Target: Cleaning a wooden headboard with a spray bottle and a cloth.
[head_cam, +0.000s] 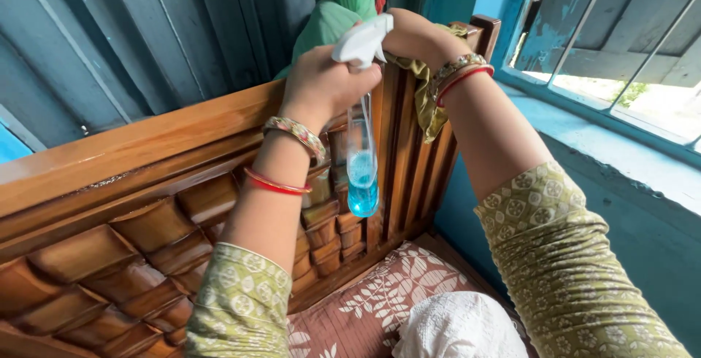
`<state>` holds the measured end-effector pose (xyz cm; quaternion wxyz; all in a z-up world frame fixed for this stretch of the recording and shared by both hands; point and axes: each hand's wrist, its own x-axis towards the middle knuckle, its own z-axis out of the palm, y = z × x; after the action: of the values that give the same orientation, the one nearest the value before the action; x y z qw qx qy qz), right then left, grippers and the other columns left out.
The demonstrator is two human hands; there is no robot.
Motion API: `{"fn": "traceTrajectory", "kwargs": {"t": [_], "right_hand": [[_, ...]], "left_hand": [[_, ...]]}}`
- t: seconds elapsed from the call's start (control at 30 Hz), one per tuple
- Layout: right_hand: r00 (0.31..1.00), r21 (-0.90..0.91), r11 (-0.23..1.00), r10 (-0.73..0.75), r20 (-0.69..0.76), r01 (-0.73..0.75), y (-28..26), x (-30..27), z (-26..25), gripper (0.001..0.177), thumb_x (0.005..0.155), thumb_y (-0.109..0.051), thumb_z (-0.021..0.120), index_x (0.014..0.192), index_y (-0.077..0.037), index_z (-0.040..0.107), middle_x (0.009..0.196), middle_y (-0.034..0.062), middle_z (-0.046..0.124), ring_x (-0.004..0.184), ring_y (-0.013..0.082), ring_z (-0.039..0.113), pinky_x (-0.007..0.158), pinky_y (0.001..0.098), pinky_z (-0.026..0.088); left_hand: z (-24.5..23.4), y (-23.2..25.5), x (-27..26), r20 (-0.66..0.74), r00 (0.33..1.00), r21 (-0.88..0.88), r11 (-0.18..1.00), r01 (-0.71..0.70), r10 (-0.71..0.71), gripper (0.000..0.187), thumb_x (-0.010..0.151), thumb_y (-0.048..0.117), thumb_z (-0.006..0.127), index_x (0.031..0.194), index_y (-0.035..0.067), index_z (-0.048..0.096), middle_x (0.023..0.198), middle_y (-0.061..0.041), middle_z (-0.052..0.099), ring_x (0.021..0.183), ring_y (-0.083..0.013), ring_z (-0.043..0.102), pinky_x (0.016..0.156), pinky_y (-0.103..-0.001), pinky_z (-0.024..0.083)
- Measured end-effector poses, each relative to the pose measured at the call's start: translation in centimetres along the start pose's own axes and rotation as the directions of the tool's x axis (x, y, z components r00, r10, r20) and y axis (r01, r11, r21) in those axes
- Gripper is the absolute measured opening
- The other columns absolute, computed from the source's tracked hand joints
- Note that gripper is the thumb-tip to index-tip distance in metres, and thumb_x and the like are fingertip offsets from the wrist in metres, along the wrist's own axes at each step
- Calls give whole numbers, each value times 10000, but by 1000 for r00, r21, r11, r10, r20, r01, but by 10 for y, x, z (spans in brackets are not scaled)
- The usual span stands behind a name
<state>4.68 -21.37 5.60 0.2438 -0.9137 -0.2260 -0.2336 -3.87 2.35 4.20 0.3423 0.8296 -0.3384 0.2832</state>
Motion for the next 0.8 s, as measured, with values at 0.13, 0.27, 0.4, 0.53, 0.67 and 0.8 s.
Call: {"fn": "traceTrajectory", "kwargs": {"t": [0.13,0.27,0.4,0.53,0.67,0.8], "right_hand": [[906,-424,851,399,141,-309,-41,3,-4,479,1101,-434,553,1141,5,741,1051,242,718,928,387,681,831,473,510],[928,-493,868,230,295,-59,-6,20,13,400,1035,-466,519,1273,-187,679,1117,183,699,981,370,658,870,470,498],[944,-596,748,-127,305,293,18,24,25,387,947,-324,555,1296,-259,710,1122,159,726,932,388,687,783,480,545],[982,-473,861,182,-53,-185,-34,5,16,513,1049,-537,617,992,-55,783,906,217,729,839,414,687,783,486,544],[982,-363,919,99,-164,-153,-63,-9,10,456,978,-515,623,928,-92,788,817,190,701,769,418,664,711,506,524],[918,295,955,128,-375,-13,34,-6,13,379,1114,-366,642,1048,-5,733,880,143,675,788,251,602,698,386,483]], "left_hand": [[-30,-28,1,59,991,-243,961,128,-117,469,824,471,671,1082,92,768,845,-75,781,816,-204,789,707,-367,605],[-90,-66,-28,42,997,-789,614,-5,62,463,928,350,653,1221,-7,628,995,-92,694,840,-259,771,763,-398,626],[-176,-76,-69,-43,999,-801,599,-14,-33,331,991,272,572,1172,-3,597,855,-156,669,771,-277,726,737,-436,657],[-248,-76,-99,-202,969,-628,778,-14,-145,232,1047,213,568,959,1,599,790,-147,603,680,-265,649,685,-426,619],[-313,-207,-107,-144,986,-572,820,-12,-86,431,1141,284,447,834,-9,522,759,-175,555,728,-247,584,722,-361,494],[-337,-212,-119,-215,962,-449,892,56,-169,427,1143,329,437,867,30,567,771,-131,595,753,-217,637,759,-354,540]]}}
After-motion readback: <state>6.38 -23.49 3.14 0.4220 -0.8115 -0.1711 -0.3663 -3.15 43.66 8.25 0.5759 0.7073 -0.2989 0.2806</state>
